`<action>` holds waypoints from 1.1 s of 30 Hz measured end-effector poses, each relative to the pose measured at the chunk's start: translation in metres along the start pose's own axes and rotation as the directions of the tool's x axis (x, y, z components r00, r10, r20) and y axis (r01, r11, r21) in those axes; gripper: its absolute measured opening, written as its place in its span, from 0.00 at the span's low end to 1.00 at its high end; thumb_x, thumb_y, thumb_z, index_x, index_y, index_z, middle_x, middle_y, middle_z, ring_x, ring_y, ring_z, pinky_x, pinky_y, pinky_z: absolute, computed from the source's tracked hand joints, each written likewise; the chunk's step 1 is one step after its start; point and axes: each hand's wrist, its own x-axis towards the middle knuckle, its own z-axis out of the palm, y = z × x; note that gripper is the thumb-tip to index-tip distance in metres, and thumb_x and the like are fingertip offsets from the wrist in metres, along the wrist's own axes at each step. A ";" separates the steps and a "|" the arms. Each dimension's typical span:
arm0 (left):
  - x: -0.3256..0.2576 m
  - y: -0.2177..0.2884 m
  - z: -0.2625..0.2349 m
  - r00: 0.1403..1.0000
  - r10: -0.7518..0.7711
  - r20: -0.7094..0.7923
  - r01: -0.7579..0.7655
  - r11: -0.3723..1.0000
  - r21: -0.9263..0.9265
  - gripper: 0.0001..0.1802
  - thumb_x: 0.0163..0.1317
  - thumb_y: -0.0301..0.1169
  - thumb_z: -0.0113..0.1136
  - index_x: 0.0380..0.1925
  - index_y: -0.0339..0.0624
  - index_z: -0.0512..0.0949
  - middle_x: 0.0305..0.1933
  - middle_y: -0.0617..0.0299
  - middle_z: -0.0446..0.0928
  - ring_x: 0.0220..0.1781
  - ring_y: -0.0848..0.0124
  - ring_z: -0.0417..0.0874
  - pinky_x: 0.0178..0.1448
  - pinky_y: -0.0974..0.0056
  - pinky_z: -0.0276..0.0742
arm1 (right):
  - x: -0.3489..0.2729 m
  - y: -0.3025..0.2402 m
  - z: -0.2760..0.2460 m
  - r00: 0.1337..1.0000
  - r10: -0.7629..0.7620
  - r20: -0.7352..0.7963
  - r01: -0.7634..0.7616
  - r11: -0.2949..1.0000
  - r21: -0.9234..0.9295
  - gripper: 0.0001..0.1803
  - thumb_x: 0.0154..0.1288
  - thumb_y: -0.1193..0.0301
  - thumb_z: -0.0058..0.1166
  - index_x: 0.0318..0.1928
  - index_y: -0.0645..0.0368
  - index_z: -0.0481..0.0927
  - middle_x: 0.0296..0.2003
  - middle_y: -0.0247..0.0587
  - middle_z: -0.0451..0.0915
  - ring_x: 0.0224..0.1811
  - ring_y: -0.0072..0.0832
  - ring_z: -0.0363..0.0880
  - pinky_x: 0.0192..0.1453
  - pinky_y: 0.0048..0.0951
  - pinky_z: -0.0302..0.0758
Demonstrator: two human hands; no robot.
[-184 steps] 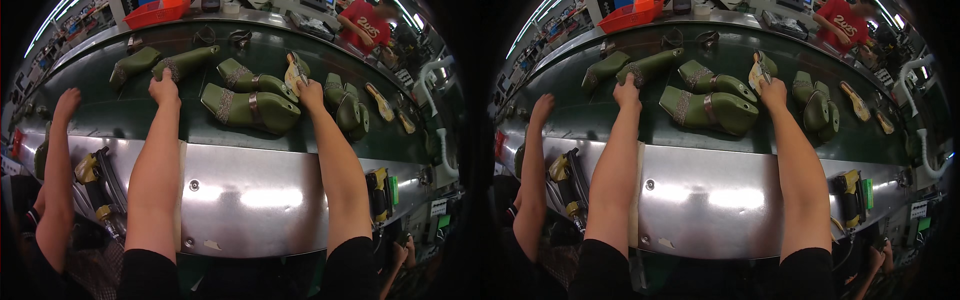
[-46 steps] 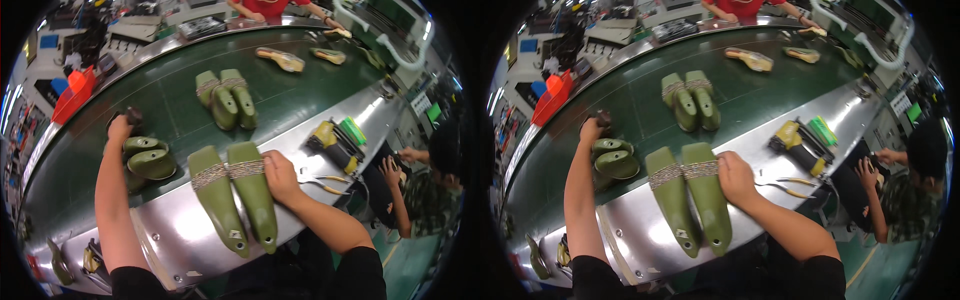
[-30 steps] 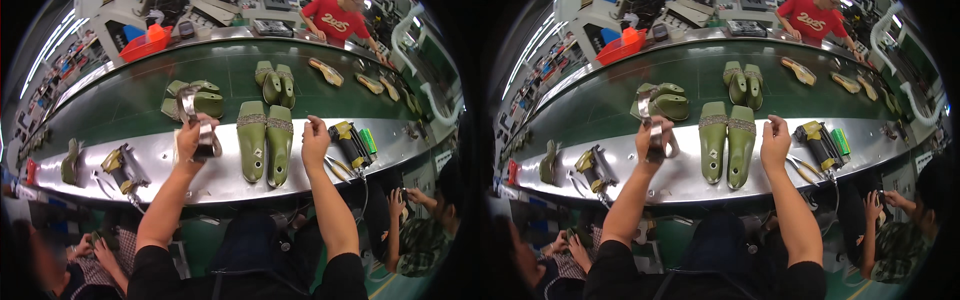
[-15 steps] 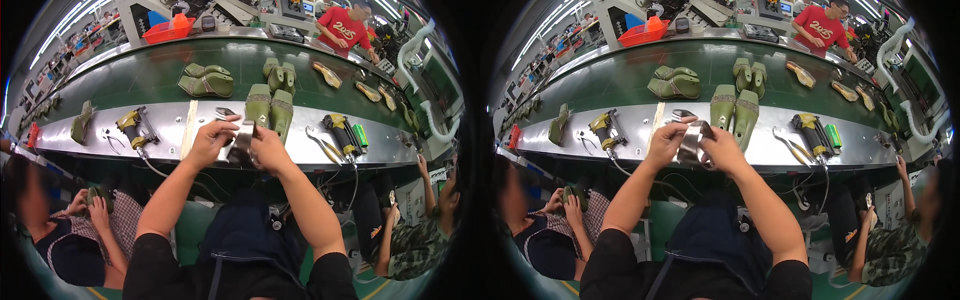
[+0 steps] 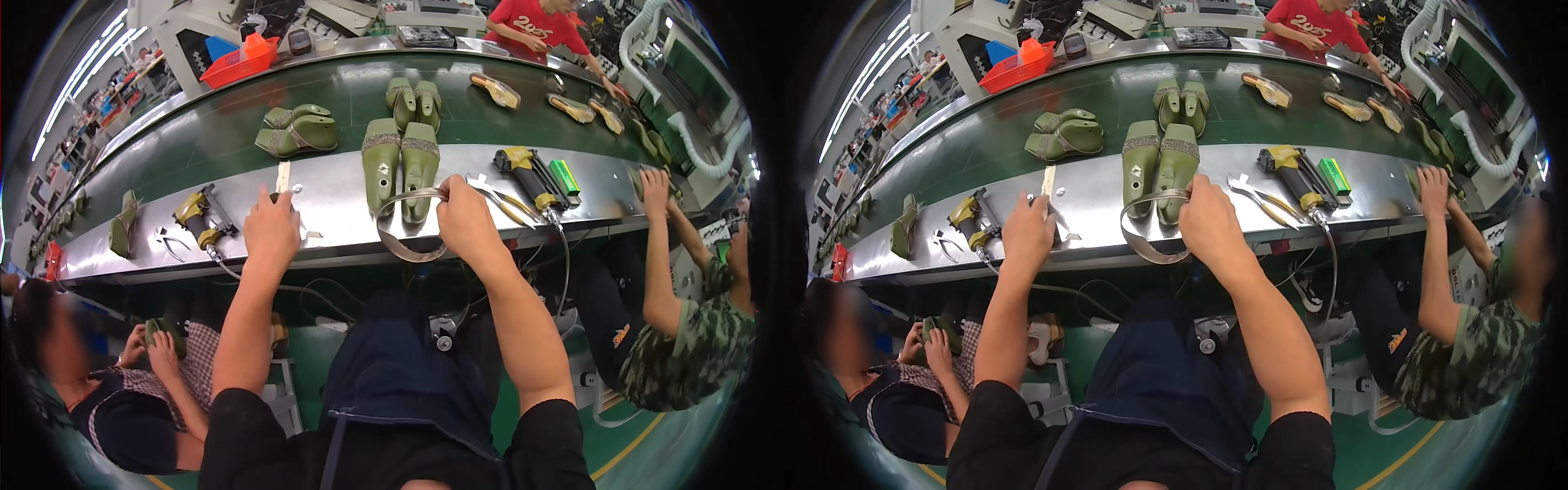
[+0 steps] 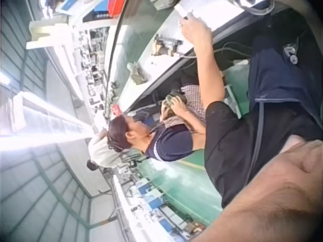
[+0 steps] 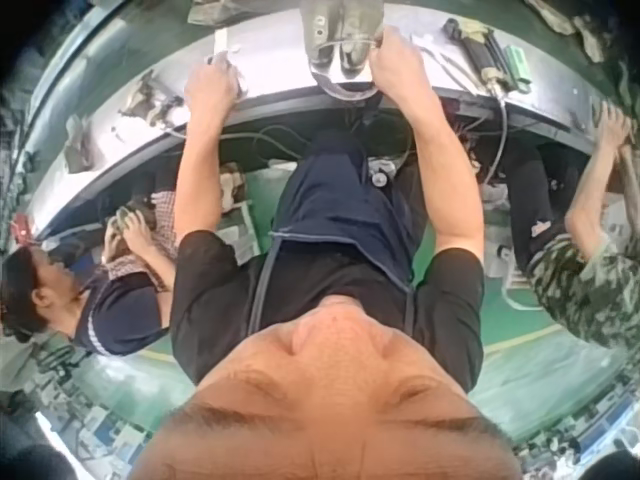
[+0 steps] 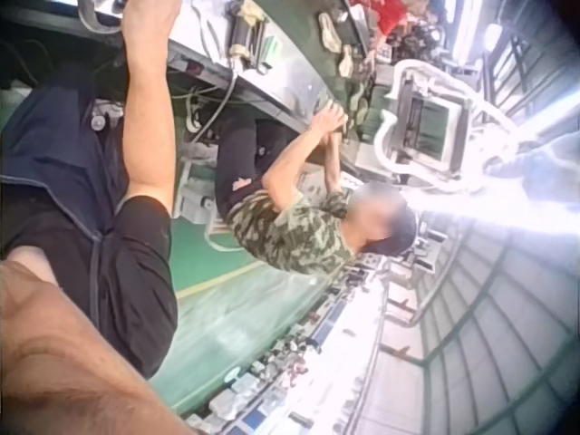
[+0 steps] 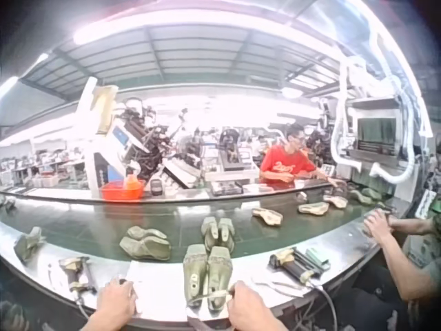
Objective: The person assembles green slipper uppers by attaching a decorative strap to the sole using a pneumatic staple gun. The worker picks up a slipper, positions the strap, and uses the tool to secure it, repeating the process for multiple units on a factory assembly line.
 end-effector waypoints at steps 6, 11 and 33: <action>-0.009 0.050 -0.016 0.979 0.202 -0.009 -0.104 0.464 -0.880 0.24 0.73 0.35 0.67 0.63 0.33 0.79 0.64 0.47 0.81 0.67 0.61 0.81 0.72 0.58 0.74 | -0.012 -0.014 0.000 1.000 0.008 -0.022 -0.007 0.998 0.062 0.12 0.67 0.76 0.51 0.49 0.70 0.72 0.44 0.67 0.82 0.48 0.64 0.82 0.57 0.57 0.76; -0.009 0.090 -0.008 0.948 0.318 0.034 -0.068 0.304 -0.950 0.18 0.82 0.34 0.54 0.61 0.32 0.80 0.42 0.61 0.85 0.44 0.73 0.84 0.54 0.67 0.79 | -0.023 -0.044 -0.022 0.935 0.168 0.313 -0.285 0.880 0.379 0.17 0.73 0.66 0.57 0.50 0.70 0.74 0.40 0.54 0.85 0.42 0.41 0.88 0.41 0.43 0.83; 0.063 0.125 0.043 0.952 0.303 -0.041 -0.165 0.400 -0.902 0.15 0.78 0.33 0.59 0.55 0.36 0.84 0.43 0.51 0.85 0.35 0.68 0.81 0.43 0.64 0.77 | -0.012 0.024 0.008 0.959 0.209 0.190 -0.279 0.590 0.758 0.19 0.81 0.66 0.53 0.61 0.68 0.78 0.41 0.42 0.86 0.39 0.23 0.85 0.37 0.24 0.79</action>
